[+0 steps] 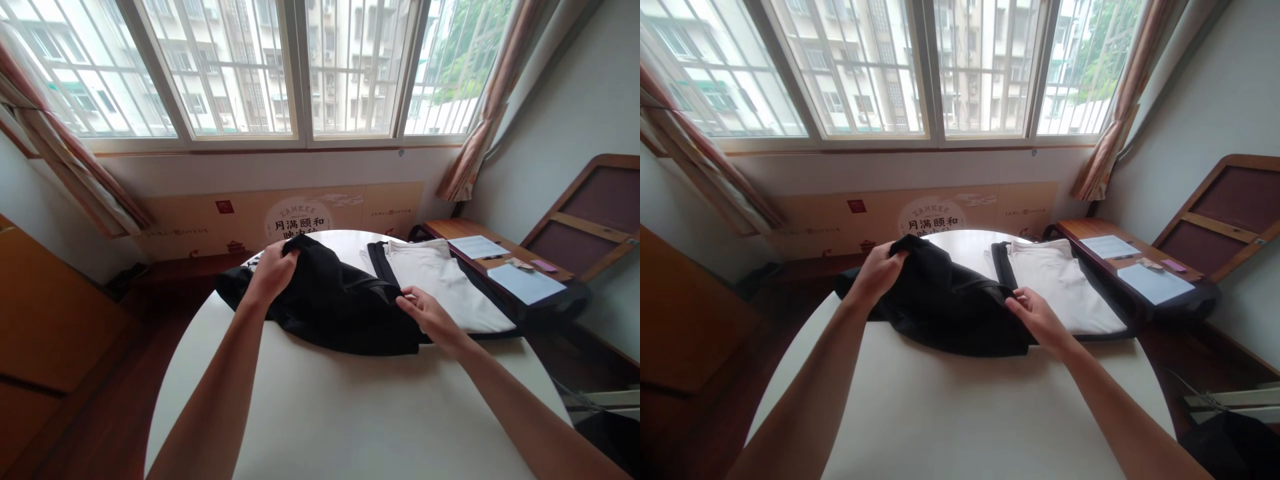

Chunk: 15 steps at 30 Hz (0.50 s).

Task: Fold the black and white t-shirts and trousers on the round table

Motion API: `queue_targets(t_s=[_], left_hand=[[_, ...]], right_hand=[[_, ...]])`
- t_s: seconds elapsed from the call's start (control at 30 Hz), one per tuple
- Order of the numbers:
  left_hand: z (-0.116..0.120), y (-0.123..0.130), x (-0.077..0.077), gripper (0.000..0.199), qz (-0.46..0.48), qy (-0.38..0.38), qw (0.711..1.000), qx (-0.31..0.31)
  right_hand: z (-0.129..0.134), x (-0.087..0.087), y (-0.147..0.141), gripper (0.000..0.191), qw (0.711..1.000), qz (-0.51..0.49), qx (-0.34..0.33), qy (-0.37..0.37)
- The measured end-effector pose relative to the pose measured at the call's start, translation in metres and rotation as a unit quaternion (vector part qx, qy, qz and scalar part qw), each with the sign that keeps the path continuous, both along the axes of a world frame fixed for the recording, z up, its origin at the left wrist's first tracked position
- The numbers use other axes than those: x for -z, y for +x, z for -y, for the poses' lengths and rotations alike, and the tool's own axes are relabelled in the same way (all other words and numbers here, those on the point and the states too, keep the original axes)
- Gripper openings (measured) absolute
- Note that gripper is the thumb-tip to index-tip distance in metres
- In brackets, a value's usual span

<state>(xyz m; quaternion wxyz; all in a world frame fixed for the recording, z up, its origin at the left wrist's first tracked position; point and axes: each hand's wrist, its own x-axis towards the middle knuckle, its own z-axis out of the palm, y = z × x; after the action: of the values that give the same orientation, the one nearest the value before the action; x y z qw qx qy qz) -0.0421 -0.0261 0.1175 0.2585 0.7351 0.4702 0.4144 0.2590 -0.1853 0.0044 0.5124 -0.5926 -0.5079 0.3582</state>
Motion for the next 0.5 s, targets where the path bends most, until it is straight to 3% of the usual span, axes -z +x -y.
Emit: queue_targets(t_s=[0.1,0.17,0.23,0.3,0.4,0.5], left_hand=[[-0.01,-0.016,0.0,0.027,0.048,-0.005,0.994,-0.102],[-0.017,-0.031,0.0,0.028,0.067,-0.004,0.986,-0.154],[-0.022,-0.045,0.0,0.03,0.063,-0.017,0.981,-0.182],[-0.026,-0.056,0.0,0.031,0.05,-0.053,0.978,-0.195],[-0.028,-0.067,-0.001,0.029,0.041,-0.105,0.969,-0.218],[-0.024,-0.073,-0.008,0.026,0.037,-0.116,0.966,-0.229]], right_hand=[[0.004,0.005,-0.015,0.033,0.984,0.161,-0.08,0.007],[0.005,0.007,-0.021,0.021,0.972,0.202,-0.119,0.006],[0.004,0.006,-0.022,0.016,0.984,0.139,-0.114,0.007],[0.001,0.003,-0.019,0.017,0.997,-0.017,-0.07,0.009],[-0.001,-0.005,-0.009,0.019,0.973,-0.231,0.005,0.005],[0.003,-0.011,0.007,0.014,0.97,-0.242,0.017,-0.003]])
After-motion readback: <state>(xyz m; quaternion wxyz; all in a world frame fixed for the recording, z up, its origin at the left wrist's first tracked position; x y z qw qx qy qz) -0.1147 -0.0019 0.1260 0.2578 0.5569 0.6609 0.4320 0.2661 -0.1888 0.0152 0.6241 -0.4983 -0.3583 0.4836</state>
